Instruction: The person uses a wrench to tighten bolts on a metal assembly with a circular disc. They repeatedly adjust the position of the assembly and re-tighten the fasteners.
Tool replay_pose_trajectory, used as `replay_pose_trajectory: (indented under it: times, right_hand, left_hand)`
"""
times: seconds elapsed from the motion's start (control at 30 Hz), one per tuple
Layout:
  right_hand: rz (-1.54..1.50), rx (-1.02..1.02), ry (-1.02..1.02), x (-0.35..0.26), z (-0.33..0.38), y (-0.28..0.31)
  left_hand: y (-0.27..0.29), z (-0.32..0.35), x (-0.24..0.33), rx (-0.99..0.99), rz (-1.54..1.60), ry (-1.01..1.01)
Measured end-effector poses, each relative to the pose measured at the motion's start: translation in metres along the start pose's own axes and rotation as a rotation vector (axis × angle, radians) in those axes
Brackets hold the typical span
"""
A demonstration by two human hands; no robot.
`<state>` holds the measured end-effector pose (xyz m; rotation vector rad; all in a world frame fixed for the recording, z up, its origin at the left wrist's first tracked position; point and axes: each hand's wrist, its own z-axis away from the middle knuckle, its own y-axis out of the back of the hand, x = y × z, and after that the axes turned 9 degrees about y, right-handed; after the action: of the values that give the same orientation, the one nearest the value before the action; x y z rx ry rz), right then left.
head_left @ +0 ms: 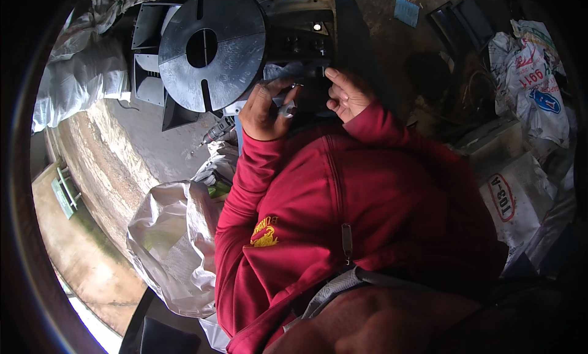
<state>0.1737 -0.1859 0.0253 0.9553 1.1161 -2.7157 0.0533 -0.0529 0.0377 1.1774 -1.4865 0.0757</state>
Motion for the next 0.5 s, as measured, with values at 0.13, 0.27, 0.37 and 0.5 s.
replay_pose_trajectory:
  times: [0.13,0.27,0.37,0.5]
  right_hand:
    - [-0.012,0.022,0.002,0.002,-0.002,0.006]
    - [-0.020,0.031,0.006,0.000,0.002,0.003]
    - [-0.031,0.045,0.002,-0.001,0.003,0.002]
    - [-0.052,0.040,-0.001,-0.001,0.003,0.004]
  left_hand:
    - [0.000,-0.001,-0.001,0.006,0.039,-0.046]
    - [-0.003,0.001,0.002,0.036,0.114,0.025]
    - [-0.005,0.001,0.003,0.045,0.137,-0.034]
    - [-0.012,-0.010,0.006,0.051,0.069,-0.198]
